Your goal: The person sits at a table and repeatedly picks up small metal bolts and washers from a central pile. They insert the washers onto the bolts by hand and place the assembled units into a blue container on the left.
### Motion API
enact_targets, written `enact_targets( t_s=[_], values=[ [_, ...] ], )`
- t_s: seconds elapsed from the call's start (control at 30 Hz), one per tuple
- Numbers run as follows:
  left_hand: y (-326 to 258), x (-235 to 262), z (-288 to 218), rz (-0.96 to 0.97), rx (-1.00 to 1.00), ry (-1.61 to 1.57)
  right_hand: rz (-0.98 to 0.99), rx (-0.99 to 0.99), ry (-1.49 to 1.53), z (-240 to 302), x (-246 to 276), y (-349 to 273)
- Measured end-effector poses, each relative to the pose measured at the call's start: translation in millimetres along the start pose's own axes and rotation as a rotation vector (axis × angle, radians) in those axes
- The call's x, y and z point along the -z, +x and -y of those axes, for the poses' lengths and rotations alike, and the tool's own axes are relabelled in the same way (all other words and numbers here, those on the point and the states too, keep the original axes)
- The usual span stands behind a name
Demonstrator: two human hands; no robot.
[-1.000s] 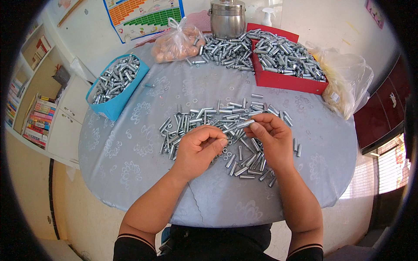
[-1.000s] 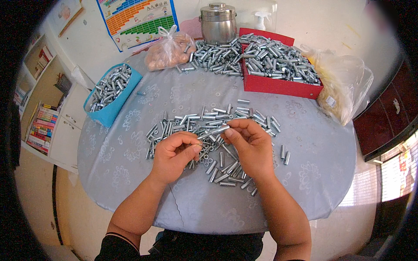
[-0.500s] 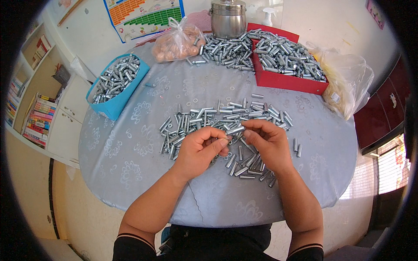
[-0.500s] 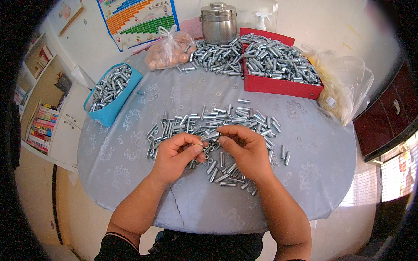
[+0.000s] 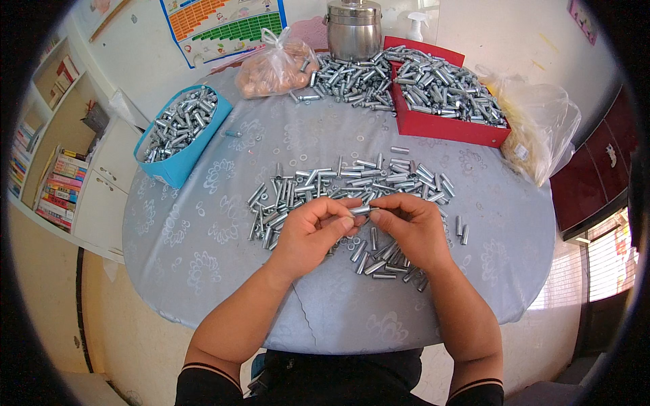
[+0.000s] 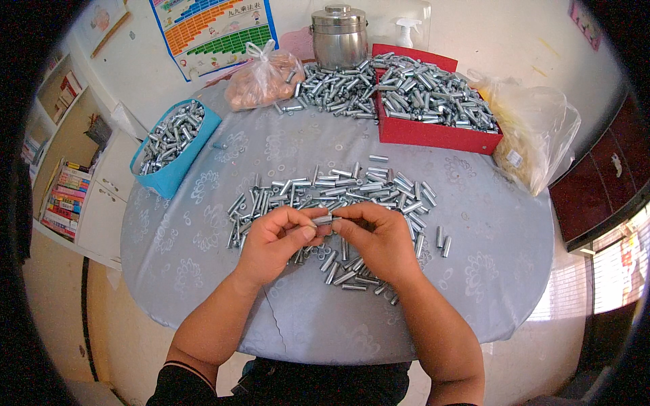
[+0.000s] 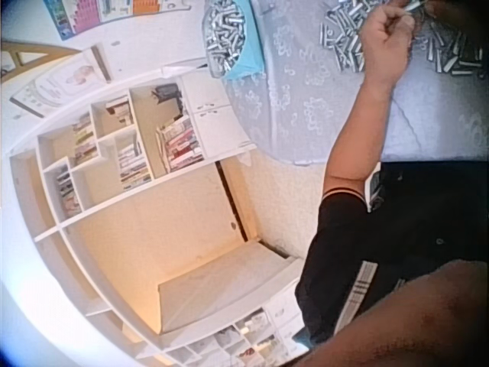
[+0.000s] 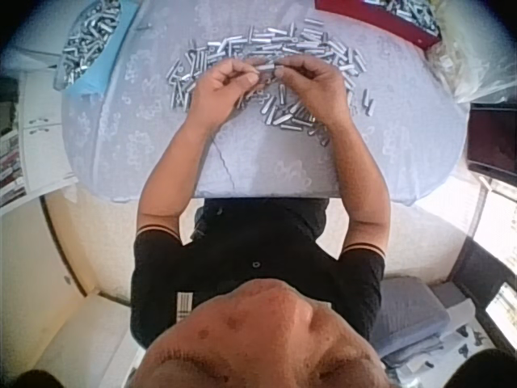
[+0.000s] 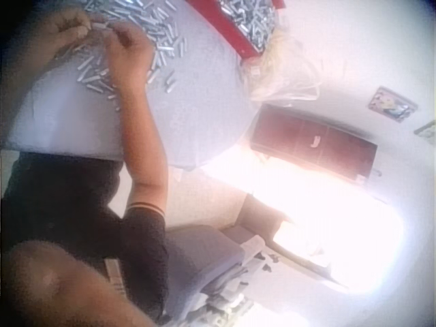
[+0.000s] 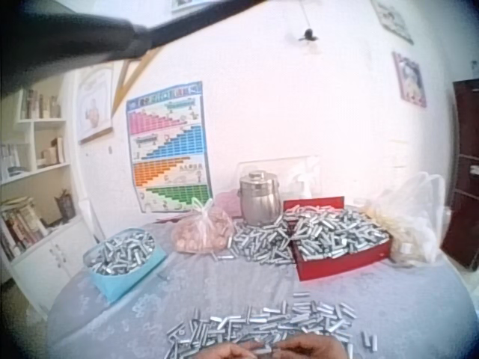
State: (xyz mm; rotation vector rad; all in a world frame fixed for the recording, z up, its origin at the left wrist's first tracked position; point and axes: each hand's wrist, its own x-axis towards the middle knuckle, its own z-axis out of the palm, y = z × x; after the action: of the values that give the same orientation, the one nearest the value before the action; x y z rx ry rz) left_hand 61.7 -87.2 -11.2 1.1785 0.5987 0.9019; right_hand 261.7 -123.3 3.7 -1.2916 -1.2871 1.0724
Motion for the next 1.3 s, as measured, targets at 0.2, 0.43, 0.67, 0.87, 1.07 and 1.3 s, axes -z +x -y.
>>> enact_targets(
  t_s=[0.2,0.43,0.67,0.87,1.07,1.3],
  values=[
    [-1,-1,-1,-0.048,-0.143,0.417,-0.031,-0.055,0.092,-4,1,5],
    [-4,-6,-1,-0.113,-0.331,0.800,-0.041,-0.050,0.083,-8,1,5],
    [-2,-8,-4,-0.171,-0.199,0.474,0.018,-0.026,0.230,-3,0,4],
    [-2,-3,-1,-0.156,-0.098,0.315,0.028,0.024,0.101,0,-2,1],
    [0,1,4,-0.266,-0.113,0.213,0.026,0.316,-0.508,7,15,4],
    [0,-3,3,-0.248,-0.082,0.185,0.204,0.498,-0.876,-2,22,3]
  ],
)
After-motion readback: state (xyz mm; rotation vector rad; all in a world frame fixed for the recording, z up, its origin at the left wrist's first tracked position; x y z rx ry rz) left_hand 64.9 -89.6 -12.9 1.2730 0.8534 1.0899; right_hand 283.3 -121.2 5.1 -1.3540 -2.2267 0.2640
